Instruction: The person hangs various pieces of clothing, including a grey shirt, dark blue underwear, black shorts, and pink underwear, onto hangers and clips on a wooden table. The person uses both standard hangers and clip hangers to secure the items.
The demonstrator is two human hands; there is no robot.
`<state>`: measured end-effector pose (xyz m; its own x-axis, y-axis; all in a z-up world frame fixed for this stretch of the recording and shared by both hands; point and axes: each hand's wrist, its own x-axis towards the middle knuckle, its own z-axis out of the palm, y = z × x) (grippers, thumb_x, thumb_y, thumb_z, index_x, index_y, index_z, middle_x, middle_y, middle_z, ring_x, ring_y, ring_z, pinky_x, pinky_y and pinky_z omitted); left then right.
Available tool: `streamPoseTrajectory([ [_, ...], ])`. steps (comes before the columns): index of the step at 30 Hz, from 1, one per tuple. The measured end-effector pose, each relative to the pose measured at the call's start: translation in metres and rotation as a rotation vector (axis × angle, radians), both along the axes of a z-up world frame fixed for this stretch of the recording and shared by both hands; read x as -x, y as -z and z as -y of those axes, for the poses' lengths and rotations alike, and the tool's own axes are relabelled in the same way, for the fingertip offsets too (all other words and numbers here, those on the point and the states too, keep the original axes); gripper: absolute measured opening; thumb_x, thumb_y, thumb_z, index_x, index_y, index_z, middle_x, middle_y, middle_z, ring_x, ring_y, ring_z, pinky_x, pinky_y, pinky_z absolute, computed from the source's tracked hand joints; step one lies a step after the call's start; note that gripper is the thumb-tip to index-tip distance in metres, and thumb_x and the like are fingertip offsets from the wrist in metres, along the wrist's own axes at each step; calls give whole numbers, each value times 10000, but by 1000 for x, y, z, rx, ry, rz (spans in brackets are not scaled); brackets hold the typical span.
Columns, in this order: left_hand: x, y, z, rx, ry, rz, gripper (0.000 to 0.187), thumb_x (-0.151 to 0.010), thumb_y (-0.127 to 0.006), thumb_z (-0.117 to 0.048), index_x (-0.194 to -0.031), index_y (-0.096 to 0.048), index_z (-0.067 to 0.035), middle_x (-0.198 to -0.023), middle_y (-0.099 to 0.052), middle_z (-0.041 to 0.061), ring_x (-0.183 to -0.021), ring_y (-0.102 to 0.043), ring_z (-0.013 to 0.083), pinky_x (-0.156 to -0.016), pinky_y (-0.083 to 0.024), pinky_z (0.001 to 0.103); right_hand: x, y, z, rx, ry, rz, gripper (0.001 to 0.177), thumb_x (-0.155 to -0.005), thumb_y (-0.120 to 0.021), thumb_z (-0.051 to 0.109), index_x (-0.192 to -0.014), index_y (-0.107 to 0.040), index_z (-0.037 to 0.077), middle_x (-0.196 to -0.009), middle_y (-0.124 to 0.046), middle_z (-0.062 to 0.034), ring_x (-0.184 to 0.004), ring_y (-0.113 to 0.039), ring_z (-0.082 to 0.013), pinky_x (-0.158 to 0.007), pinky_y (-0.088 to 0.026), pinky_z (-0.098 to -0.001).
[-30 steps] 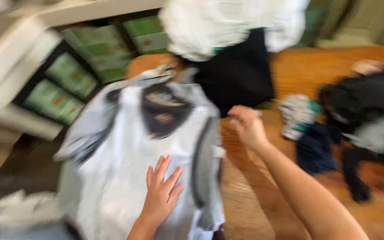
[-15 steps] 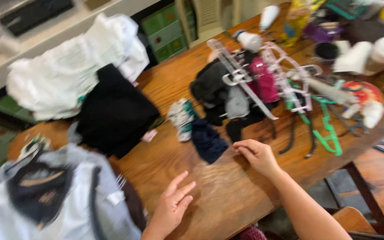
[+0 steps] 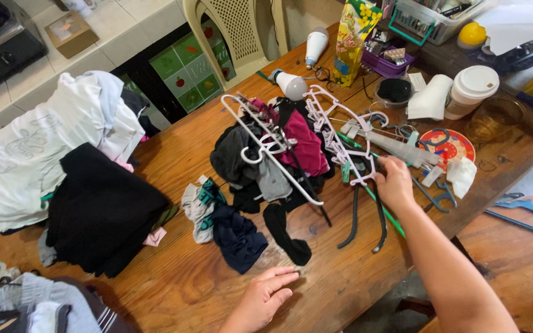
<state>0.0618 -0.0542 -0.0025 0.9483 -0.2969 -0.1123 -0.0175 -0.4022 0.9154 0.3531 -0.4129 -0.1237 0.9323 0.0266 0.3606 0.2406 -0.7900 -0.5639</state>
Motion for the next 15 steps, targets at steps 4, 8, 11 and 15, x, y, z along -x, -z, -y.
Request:
streamPoseTrajectory([
  [4,-21,0,14,19,2,-22,359,-910,-709,-88,-1268,-711,-58,-1372,-675,108,-1269,-647,257,-1044,-489,330,-55,21,28,107,46,33,586,-816,-775,112,-1382,-632,64,-1413,-547,-226,-1254,-539,-452,-1049,-452,-497],
  [8,-39,3,20,58,-31,-125,355,-918,-701,-89,-1272,-712,-62,-1371,-685,96,-1277,-647,245,-1053,-482,327,-83,21,41,279,45,-76,611,-796,-785,145,-1384,-623,119,-1382,-612,-153,-1220,-580,-402,-1032,-446,-521],
  [11,-53,4,27,54,-43,-80,356,-919,-709,-90,-1274,-716,-61,-1359,-692,99,-1260,-663,244,-1046,-493,329,-94,16,46,404,35,-116,570,-827,-781,179,-1379,-645,149,-1302,-662,-132,-1189,-596,-382,-1045,-439,-513],
  [15,-74,2,32,33,-74,-51,320,-935,-697,-100,-1250,-716,-48,-1336,-707,97,-1203,-694,230,-1001,-525,319,-98,12,51,398,13,-109,530,-832,-761,154,-1353,-666,169,-1189,-701,-111,-1155,-609,-364,-1059,-433,-507],
])
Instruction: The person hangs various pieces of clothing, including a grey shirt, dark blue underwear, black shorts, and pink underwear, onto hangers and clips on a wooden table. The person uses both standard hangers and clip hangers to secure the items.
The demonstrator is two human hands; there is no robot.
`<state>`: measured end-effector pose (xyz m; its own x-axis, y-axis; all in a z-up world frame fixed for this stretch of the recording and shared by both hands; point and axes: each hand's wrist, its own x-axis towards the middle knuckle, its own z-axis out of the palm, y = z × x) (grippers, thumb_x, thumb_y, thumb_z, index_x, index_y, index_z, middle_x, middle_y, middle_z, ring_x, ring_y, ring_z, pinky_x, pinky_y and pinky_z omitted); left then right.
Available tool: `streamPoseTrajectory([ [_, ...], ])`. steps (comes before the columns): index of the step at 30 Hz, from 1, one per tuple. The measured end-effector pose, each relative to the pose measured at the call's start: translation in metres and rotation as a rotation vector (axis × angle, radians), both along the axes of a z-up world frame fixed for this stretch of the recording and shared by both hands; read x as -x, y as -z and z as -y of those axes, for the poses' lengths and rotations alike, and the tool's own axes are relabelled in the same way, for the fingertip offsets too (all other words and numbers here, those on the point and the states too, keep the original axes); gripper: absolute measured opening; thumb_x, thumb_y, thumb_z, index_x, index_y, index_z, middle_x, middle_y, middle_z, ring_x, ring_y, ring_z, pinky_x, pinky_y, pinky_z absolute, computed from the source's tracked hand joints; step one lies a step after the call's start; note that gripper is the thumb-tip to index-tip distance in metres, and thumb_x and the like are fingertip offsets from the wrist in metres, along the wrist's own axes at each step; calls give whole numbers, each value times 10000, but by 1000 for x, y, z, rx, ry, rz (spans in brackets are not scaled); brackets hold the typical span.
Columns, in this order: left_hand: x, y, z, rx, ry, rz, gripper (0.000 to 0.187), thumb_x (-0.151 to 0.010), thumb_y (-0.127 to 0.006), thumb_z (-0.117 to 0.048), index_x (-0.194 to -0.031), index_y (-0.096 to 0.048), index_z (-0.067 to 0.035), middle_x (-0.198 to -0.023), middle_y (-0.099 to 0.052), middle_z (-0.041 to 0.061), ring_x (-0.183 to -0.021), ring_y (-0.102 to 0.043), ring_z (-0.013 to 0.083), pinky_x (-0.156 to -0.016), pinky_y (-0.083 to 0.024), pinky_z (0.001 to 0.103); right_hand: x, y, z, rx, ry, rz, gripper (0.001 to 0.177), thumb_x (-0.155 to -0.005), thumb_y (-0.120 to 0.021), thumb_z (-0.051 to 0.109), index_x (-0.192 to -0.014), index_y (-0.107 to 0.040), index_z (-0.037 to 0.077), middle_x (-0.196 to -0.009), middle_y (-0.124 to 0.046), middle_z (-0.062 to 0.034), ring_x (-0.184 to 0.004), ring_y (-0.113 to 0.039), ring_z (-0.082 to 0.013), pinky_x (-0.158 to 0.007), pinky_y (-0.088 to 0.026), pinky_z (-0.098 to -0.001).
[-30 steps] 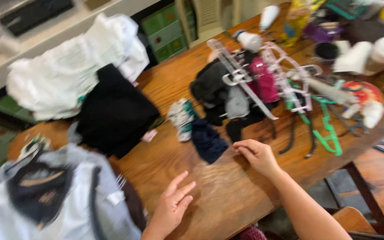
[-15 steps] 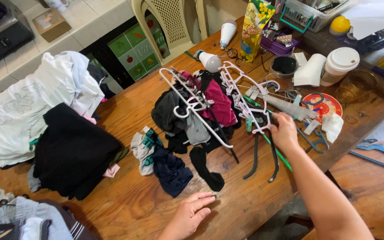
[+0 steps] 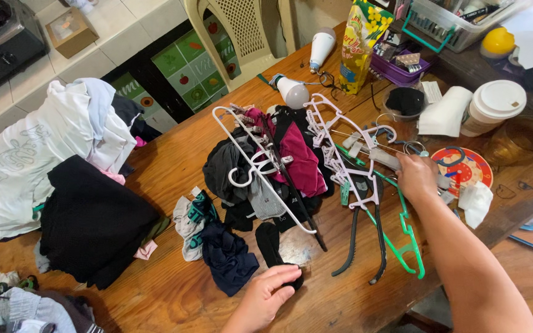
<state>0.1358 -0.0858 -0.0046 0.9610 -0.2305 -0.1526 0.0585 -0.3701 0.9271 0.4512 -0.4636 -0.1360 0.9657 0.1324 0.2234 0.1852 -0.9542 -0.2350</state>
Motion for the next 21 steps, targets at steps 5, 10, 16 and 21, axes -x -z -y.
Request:
streamPoseTrajectory([
  [5,-25,4,12,97,-57,8,336,-942,-673,-86,-1273,-693,-38,-1328,-690,91,-1160,-702,206,-982,-538,302,-6,-15,16,-140,-9,12,440,-918,-712,151,-1357,-702,182,-1142,-698,-144,-1041,-658,-364,-956,-522,-460],
  [10,-46,3,20,159,-76,-82,368,-955,-652,-69,-1323,-664,-42,-1331,-642,68,-1110,-667,171,-977,-527,282,-31,-30,41,-164,123,-58,437,-927,-719,138,-1363,-713,175,-1134,-698,-177,-994,-671,-367,-925,-523,-453],
  [16,-55,4,33,195,-120,-194,413,-944,-638,-62,-1358,-634,-63,-1333,-619,52,-1130,-642,149,-984,-522,277,-40,-7,50,-196,83,205,370,-921,-723,128,-1289,-722,92,-1223,-700,-190,-1109,-654,-366,-992,-521,-455],
  [21,-52,18,35,262,-92,-152,403,-949,-642,-44,-1352,-649,-44,-1379,-617,68,-1148,-651,155,-1014,-515,280,-23,-6,-14,-409,16,-132,298,-914,-761,229,-1185,-752,105,-1136,-742,-163,-990,-701,-321,-879,-540,-442],
])
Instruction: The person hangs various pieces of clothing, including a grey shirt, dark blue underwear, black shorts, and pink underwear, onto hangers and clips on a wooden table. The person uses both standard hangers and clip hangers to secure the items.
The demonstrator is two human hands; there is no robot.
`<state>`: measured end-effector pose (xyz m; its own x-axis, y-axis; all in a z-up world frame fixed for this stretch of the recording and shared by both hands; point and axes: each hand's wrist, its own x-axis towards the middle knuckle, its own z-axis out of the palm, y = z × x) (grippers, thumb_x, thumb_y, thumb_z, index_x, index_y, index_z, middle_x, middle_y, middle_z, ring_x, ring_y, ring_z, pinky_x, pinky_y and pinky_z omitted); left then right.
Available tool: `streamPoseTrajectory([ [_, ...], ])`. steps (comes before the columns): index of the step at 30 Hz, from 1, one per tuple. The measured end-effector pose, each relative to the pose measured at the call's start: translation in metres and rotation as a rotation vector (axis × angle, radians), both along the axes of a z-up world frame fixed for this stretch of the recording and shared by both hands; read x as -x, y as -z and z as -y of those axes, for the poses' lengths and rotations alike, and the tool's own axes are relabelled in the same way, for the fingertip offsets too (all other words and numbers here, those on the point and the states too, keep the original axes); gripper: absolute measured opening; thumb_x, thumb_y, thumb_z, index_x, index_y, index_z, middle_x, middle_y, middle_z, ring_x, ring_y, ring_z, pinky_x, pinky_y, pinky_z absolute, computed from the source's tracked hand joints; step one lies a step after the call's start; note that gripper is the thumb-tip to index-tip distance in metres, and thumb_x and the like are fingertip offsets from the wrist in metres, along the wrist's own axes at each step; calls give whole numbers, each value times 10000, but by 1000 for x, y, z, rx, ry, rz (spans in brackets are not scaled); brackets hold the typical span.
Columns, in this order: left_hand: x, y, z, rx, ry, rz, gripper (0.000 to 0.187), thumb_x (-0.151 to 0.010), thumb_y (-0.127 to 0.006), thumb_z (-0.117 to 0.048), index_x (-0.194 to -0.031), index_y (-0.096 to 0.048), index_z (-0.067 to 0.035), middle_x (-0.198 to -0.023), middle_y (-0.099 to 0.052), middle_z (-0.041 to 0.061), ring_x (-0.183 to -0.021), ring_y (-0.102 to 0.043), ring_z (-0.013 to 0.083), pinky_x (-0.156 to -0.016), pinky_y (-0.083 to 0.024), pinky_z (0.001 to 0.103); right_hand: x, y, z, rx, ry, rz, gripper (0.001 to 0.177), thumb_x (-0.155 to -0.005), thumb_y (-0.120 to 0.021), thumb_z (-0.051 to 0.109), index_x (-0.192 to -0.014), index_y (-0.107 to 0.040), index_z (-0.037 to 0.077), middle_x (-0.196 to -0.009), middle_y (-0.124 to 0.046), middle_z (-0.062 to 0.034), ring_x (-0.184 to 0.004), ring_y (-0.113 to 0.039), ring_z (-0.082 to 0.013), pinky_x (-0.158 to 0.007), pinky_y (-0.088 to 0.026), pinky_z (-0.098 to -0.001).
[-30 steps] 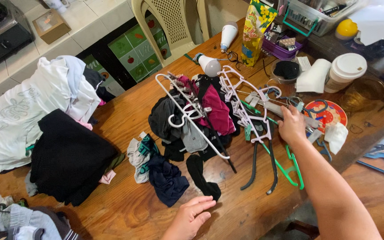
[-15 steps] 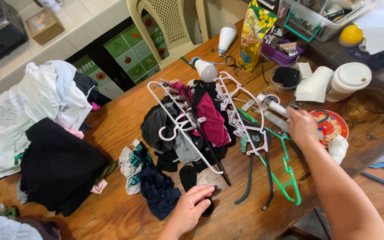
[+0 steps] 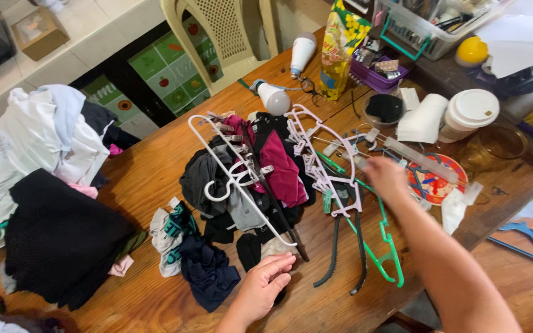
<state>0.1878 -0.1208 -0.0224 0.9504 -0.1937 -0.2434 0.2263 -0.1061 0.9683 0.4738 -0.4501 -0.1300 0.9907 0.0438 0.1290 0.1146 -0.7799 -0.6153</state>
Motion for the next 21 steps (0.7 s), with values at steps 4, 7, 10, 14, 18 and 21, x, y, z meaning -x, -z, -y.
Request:
streamPoseTrajectory([
  [4,7,4,-2,14,-41,-74,395,-952,-643,-49,-1347,-653,-53,-1400,-607,57,-1150,-646,142,-1014,-516,279,9,-17,-44,-129,77,-245,453,-841,-812,282,-1246,-708,108,-1018,-768,-128,-889,-743,-275,-829,-573,-397],
  [7,12,6,-6,64,-60,-53,383,-959,-634,-32,-1340,-657,-36,-1413,-588,71,-1165,-635,154,-1022,-511,285,3,-8,-57,-166,111,-217,466,-824,-800,236,-1257,-704,91,-1009,-774,-122,-886,-747,-273,-824,-575,-394],
  [10,17,11,-11,84,-71,-72,372,-963,-629,-37,-1333,-661,-28,-1408,-585,80,-1179,-639,161,-1026,-517,288,-5,7,-54,-138,111,-140,442,-833,-798,210,-1249,-715,86,-1027,-767,-134,-911,-734,-295,-832,-563,-404],
  [14,17,18,-14,103,-163,-122,401,-968,-630,-64,-1367,-621,-27,-1373,-606,83,-1192,-647,164,-1029,-517,296,5,-4,-62,39,11,287,342,-853,-822,160,-1163,-732,46,-1125,-728,-184,-990,-693,-369,-868,-542,-439],
  [18,-12,21,-7,162,-383,-194,542,-955,-635,-118,-1471,-476,-77,-1381,-615,17,-1214,-636,125,-1034,-498,293,58,-49,-116,-300,-156,139,292,-904,-756,115,-1195,-736,90,-1097,-731,-135,-934,-700,-243,-837,-569,-356],
  [21,-48,23,-2,201,-483,-117,600,-967,-628,-149,-1527,-426,-74,-1330,-630,40,-1188,-614,133,-1021,-485,290,98,-76,-169,-574,-374,-219,542,-843,-751,112,-1365,-605,97,-1162,-743,-62,-892,-702,-133,-817,-588,-293],
])
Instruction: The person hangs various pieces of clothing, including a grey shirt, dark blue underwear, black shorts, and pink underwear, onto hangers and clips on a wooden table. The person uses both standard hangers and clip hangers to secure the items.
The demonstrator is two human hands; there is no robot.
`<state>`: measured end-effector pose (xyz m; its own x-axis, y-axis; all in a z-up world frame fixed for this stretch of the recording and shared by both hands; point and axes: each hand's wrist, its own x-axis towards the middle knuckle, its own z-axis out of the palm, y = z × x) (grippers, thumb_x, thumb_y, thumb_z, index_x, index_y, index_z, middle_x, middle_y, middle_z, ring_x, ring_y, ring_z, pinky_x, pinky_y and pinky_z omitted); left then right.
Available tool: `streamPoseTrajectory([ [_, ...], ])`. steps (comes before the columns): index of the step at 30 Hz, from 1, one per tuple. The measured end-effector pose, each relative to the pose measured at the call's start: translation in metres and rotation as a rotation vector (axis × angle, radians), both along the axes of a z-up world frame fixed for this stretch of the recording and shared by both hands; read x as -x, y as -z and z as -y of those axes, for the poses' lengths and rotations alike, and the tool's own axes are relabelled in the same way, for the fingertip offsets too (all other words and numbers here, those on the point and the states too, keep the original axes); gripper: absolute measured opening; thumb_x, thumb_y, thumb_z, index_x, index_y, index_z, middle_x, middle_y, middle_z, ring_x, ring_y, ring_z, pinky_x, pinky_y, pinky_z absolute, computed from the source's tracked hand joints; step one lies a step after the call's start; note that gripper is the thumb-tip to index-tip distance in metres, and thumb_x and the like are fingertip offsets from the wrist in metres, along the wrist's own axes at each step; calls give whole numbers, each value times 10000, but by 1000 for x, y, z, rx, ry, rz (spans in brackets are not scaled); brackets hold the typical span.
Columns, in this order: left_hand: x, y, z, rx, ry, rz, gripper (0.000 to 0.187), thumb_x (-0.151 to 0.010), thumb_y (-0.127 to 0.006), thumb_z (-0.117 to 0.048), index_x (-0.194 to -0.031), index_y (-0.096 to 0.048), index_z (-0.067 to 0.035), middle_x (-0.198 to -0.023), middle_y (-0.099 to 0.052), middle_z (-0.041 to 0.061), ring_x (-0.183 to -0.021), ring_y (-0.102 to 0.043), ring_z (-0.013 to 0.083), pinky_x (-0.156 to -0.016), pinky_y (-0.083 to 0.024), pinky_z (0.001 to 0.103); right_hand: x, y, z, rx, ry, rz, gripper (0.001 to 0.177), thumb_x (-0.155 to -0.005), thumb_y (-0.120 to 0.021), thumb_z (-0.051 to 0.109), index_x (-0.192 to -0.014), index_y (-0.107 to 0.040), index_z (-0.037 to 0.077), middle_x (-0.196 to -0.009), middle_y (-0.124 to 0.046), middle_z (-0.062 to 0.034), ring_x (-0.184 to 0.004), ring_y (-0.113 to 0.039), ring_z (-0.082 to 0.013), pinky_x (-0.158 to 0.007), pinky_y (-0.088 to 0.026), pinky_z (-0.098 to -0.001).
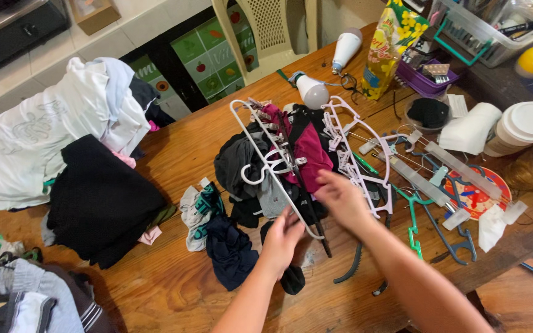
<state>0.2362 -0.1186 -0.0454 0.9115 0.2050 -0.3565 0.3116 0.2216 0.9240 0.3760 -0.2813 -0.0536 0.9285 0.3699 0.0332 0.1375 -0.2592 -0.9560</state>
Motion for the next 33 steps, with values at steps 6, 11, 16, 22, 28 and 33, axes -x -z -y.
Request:
streamPoseTrajectory([
  [6,-59,13,-1,103,-156,46,593,-1043,-577,-226,-1575,-359,-83,-1260,-656,104,-997,-617,180,-837,-494,314,31,-3,-46,-325,26,-309,527,-939,-594,-16,-1455,-539,79,-1125,-717,-74,-805,-639,-109,-712,-574,-254],
  [11,-61,7,-6,199,-120,44,603,-1021,-517,-247,-1578,-310,-142,-1321,-641,64,-988,-696,159,-807,-551,312,19,-1,-36,-179,139,-68,524,-936,-596,-34,-1441,-553,101,-1122,-703,-63,-825,-623,-119,-727,-556,-258],
  [16,-55,6,-13,-59,-94,1,681,-998,-574,-202,-1606,-274,-143,-1425,-588,75,-1110,-634,170,-905,-518,317,-18,3,4,190,159,358,302,-908,-709,86,-1209,-723,60,-1150,-723,-161,-1036,-680,-286,-901,-545,-392],
  [22,-22,1,-28,-141,-140,47,699,-970,-593,-174,-1586,-273,-95,-1506,-508,96,-1254,-614,208,-1041,-486,331,-78,40,89,610,507,399,480,-820,-823,174,-1237,-684,-19,-1126,-649,-252,-1039,-626,-412,-882,-505,-472],
  [28,17,0,-33,-209,-202,210,599,-981,-578,-76,-1547,-386,-52,-1498,-509,116,-1311,-591,203,-1077,-459,323,-97,71,107,589,472,62,454,-826,-815,181,-1239,-713,23,-1053,-732,-198,-980,-684,-372,-911,-535,-465],
  [33,45,-4,-35,-234,-237,319,534,-989,-564,-25,-1509,-443,-22,-1473,-510,105,-1301,-597,200,-1075,-474,320,-103,66,103,177,547,-254,420,-916,-714,57,-1332,-671,10,-1046,-757,-133,-804,-676,-184,-722,-562,-354],
])
